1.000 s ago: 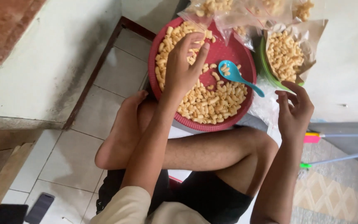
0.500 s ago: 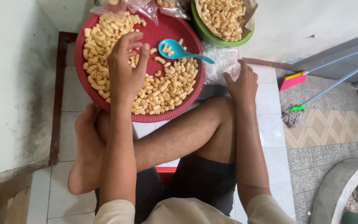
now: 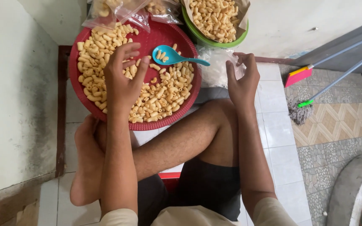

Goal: Packaging macaroni snacks into small plastic bags using a scoop while sitting on the floor.

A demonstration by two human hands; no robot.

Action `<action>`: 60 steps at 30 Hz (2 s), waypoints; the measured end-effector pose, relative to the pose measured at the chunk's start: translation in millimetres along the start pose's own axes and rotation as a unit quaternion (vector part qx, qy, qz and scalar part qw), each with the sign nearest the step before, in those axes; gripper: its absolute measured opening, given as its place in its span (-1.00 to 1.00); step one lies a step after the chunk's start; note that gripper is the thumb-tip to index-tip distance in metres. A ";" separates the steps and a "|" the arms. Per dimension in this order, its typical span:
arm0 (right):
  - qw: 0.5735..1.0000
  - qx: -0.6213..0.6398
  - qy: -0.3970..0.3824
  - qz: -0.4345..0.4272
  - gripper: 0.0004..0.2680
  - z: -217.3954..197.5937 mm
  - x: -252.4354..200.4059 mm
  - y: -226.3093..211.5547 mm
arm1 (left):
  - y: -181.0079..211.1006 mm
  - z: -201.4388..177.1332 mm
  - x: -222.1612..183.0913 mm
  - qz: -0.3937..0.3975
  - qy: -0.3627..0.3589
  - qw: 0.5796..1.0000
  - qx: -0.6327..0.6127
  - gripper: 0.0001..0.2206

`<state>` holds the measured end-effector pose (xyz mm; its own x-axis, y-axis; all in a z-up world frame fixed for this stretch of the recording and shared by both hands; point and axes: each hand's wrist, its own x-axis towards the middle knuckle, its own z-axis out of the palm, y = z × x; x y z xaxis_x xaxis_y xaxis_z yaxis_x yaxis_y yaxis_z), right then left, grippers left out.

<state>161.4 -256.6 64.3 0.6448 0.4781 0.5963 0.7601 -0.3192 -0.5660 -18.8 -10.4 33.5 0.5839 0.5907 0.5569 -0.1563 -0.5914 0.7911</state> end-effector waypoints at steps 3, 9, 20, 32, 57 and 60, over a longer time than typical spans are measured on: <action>0.992 0.101 -0.074 0.017 -0.84 1.2 23.3 -35.6 | 3.1 3.4 0.2 -0.005 -0.050 0.994 -0.096 -0.49; 0.937 0.109 -0.268 -0.196 -0.73 16.2 76.6 -114.8 | -9.5 9.0 -5.4 -0.034 -0.076 0.932 -0.354 -0.42; 0.868 0.438 -0.220 0.076 -0.62 62.8 74.3 -33.1 | -7.9 -14.5 -2.6 -0.095 0.046 0.962 -0.250 -0.83; 0.832 0.451 -0.320 0.052 -0.65 93.9 56.9 -71.8 | -39.1 3.3 -14.4 0.081 -0.044 0.919 0.382 0.33; 0.886 0.268 -0.323 -0.195 -0.69 77.5 61.7 -93.7 | -42.0 7.1 -11.0 0.160 0.014 0.938 0.306 -0.30; 0.870 0.306 -0.350 -0.165 -0.51 75.0 61.9 -92.7 | -53.8 6.0 -18.6 0.109 -0.011 0.939 0.326 0.09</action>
<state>124.9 -136.0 111.0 0.0288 0.9108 0.4119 0.5718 0.3230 -0.7541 -16.4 7.1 -20.9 0.6115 0.4101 0.6766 0.2434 -0.9112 0.3324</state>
